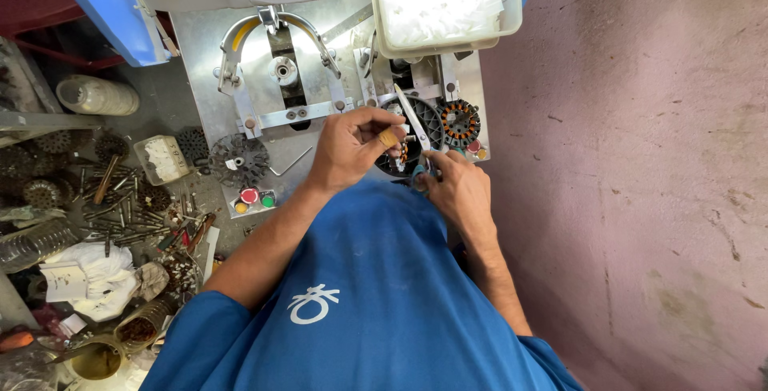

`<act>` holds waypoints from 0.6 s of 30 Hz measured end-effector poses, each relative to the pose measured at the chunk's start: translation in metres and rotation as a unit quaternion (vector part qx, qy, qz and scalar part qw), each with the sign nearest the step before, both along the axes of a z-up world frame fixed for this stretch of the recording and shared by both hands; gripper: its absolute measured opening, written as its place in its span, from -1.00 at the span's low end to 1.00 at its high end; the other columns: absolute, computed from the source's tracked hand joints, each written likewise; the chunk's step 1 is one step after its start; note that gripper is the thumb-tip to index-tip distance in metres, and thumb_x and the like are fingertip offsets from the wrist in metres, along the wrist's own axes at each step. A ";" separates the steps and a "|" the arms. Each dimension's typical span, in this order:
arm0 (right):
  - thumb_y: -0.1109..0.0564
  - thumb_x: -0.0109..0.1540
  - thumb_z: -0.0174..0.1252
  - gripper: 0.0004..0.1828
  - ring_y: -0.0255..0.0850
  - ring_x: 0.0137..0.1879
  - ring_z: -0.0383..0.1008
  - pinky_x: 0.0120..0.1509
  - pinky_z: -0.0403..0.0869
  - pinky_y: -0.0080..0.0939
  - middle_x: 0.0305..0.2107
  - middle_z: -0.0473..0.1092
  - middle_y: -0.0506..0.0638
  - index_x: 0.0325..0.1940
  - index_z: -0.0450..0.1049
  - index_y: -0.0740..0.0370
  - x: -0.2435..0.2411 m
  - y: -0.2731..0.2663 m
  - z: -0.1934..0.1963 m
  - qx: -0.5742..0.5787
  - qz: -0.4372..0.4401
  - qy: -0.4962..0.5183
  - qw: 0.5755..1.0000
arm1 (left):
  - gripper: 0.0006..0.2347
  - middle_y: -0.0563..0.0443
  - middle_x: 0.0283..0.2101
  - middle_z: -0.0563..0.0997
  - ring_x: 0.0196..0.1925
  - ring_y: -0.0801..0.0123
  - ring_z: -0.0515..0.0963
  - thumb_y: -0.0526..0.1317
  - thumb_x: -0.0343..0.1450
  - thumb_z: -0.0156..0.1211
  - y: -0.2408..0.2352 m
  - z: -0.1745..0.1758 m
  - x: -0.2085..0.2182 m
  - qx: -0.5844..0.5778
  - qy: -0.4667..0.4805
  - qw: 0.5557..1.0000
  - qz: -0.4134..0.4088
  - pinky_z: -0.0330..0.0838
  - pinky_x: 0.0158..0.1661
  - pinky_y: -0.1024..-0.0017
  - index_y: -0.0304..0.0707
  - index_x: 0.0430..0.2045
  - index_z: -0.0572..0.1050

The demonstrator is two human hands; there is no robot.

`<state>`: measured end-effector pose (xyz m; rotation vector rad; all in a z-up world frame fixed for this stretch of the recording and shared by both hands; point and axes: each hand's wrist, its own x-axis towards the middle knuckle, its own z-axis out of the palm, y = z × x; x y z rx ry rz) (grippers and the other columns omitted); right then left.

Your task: The person assembles internal components of a fan motor by inserting white insulation strips into the stator slots, cutting excess material with scissors, and fitting a metal ring onto the stator assembly.

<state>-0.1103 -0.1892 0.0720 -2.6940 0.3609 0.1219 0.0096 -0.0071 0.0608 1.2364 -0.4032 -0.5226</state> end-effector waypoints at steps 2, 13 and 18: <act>0.00 0.19 0.35 -0.66 -0.11 -0.36 0.59 -0.25 0.51 -0.08 -0.38 0.56 -0.02 0.02 0.58 0.10 0.004 0.003 0.011 0.012 -0.018 -0.010 1.000 | -0.90 -0.08 -0.37 0.69 -0.39 0.45 0.71 -0.34 0.52 0.21 0.002 -0.003 -0.004 0.028 -0.023 0.999 -0.009 0.66 -0.36 0.52 -0.44 -0.20 0.57; 0.23 0.28 0.30 -0.80 -0.31 -0.34 0.59 -0.29 0.57 -0.30 -0.41 0.55 0.01 -0.04 0.52 0.33 0.009 0.008 0.013 0.474 -0.146 -0.121 0.860 | -0.93 -0.04 -0.39 0.67 -0.40 0.46 0.70 -0.31 0.60 -0.03 -0.001 0.001 -0.014 0.043 -0.050 0.996 -0.053 0.64 -0.39 0.51 -0.34 -0.15 0.32; 0.30 0.32 0.24 -0.89 -0.30 -0.30 0.59 -0.22 0.63 -0.28 -0.37 0.53 0.02 -0.09 0.48 0.37 0.017 0.008 0.014 0.535 -0.123 -0.161 0.821 | -0.93 -0.07 -0.50 0.56 -0.48 0.33 0.56 -0.33 0.55 0.16 -0.008 0.006 -0.017 0.147 -0.175 0.973 -0.021 0.40 -0.39 0.34 -0.34 -0.20 0.43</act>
